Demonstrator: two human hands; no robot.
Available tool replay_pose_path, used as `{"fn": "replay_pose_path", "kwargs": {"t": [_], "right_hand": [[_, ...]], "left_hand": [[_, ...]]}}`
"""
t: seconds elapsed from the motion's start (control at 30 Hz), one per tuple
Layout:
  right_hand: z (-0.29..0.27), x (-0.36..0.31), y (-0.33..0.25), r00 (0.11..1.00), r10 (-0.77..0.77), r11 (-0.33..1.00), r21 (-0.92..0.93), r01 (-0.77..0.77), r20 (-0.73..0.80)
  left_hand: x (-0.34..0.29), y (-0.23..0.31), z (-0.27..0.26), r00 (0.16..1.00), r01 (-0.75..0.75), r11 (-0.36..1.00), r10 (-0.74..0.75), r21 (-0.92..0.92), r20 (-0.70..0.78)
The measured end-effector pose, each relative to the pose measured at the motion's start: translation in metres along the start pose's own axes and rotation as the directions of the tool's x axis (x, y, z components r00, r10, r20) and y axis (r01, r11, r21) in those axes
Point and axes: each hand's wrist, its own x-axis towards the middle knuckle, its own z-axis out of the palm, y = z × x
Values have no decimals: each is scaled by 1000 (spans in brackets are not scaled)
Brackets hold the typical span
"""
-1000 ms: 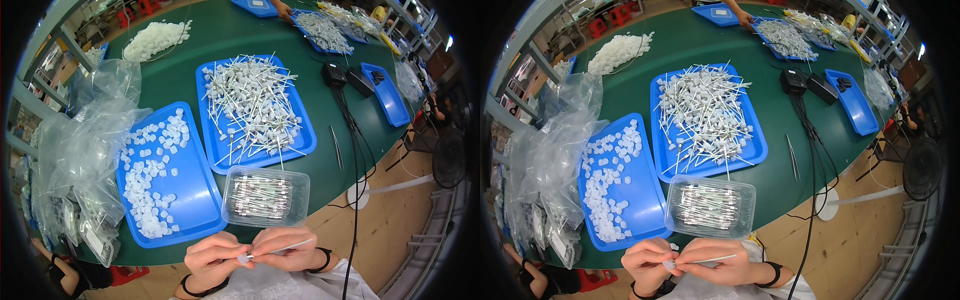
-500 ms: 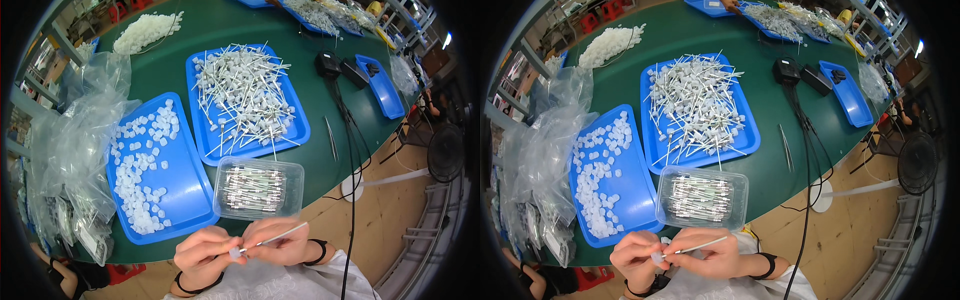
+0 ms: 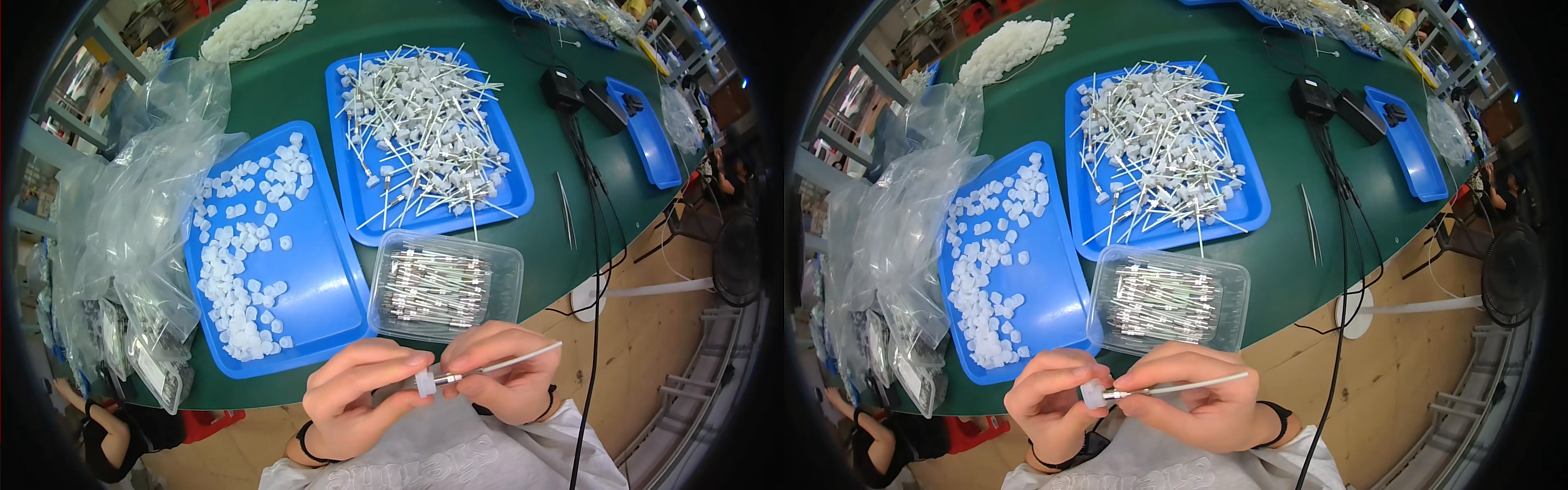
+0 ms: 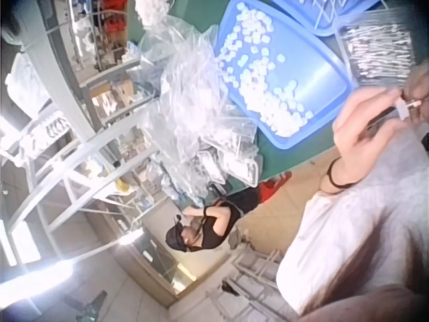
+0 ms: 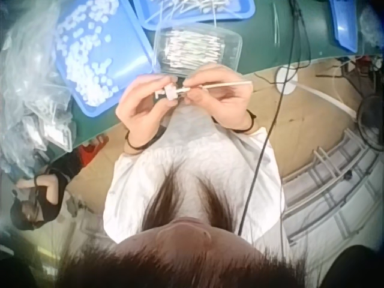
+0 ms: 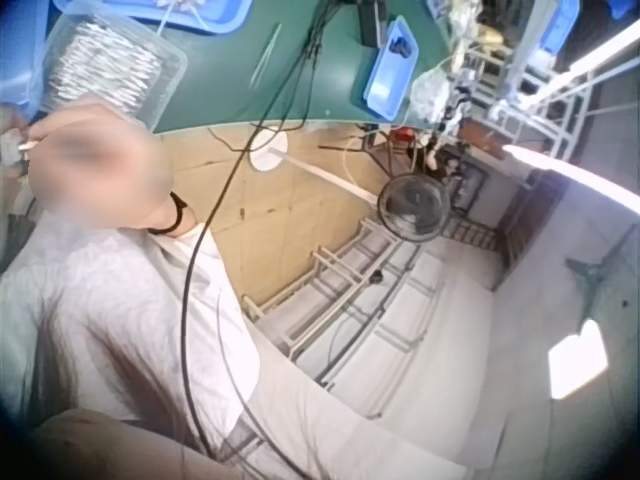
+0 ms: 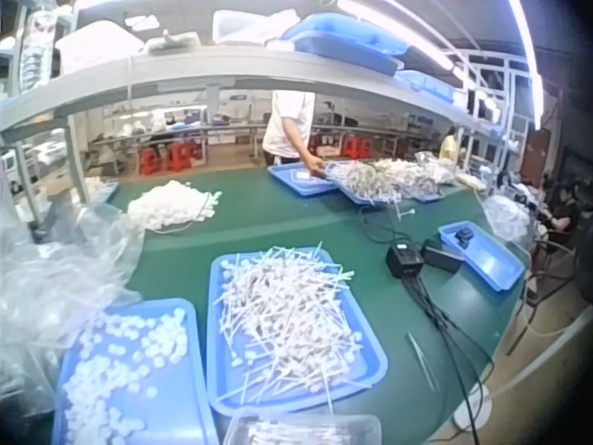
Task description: Assembling small plastic and metal components by hand at a factory workstation.
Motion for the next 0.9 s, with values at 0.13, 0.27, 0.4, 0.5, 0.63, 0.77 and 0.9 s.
{"fn": "replay_pose_path", "kwargs": {"t": [0.13,0.27,0.4,0.5,0.63,0.77,0.9], "right_hand": [[-2,1,-2,996,-63,997,-43,65,60],[-4,4,-3,980,-162,976,-125,176,114],[-3,5,-6,975,-191,968,-147,206,110],[-3,3,-4,967,-221,967,-103,234,126],[-5,6,2,972,-193,979,-41,200,137],[-2,-2,8,997,-73,996,51,71,27],[0,-2,10,975,222,901,386,-199,-15]], "left_hand": [[-1,-2,0,1000,-9,999,9,-42,11],[-1,-2,-1,1000,-4,997,6,-80,27],[2,0,0,999,5,990,1,-140,41],[2,-5,-3,996,-49,987,60,-156,68],[2,-13,-2,996,-69,982,79,-173,47],[1,-13,3,1000,-12,984,16,-180,23],[6,-7,5,999,-19,998,20,-56,25]]}}
